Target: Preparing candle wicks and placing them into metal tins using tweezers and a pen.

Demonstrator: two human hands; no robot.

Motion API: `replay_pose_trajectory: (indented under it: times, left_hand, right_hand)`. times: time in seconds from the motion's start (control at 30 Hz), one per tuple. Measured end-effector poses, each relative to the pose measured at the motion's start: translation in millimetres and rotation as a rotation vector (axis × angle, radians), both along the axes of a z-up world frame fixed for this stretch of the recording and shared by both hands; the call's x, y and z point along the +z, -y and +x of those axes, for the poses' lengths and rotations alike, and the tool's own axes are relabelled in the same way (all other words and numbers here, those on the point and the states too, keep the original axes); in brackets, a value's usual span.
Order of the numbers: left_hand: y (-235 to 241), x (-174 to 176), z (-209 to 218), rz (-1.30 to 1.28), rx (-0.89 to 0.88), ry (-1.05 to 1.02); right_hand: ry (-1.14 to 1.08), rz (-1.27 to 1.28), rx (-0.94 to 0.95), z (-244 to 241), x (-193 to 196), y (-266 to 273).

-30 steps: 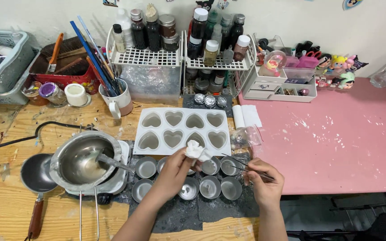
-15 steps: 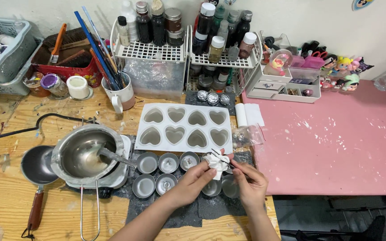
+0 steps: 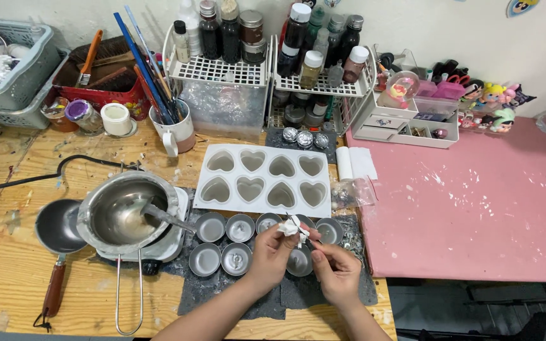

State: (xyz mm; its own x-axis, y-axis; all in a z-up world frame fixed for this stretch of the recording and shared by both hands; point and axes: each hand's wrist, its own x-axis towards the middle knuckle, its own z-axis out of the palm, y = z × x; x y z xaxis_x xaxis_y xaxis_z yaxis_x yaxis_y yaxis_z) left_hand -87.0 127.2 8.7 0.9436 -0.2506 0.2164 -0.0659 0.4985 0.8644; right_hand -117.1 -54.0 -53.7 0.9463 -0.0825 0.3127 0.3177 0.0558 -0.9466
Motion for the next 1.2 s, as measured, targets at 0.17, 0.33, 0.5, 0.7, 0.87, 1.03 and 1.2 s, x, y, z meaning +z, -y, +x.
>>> replay_pose_trajectory:
  times: [0.17, 0.33, 0.5, 0.7, 0.87, 1.03, 1.2]
  left_hand:
    - [4, -5, 0, 0.023, 0.053, -0.012]
    - [5, -12, 5, -0.021, 0.055, -0.017]
    - [-24, -24, 39, -0.077, 0.393, -0.090]
    - [-40, 10, 33, -0.143, 0.310, -0.027]
    - [-39, 0, 38, 0.017, 0.224, 0.003]
    - [-30, -20, 42, 0.007, 0.155, -0.051]
    - [-24, -12, 35, 0.344, 0.017, -0.097]
  right_hand:
    - [-0.026, -0.029, -0.029, -3, 3, -4]
    - [-0.003, -0.027, -0.034, -3, 14, -10]
    - [0.106, -0.236, 0.069, -16, 26, -13]
    - [-0.063, 0.231, 0.194, -11, -18, -5]
    - [-0.066, 0.431, 0.271, -1, 2, -5]
    - [-0.270, 0.469, 0.204, 10, 53, -3]
    - [0.055, -0.067, 0.130, 21, 38, 22]
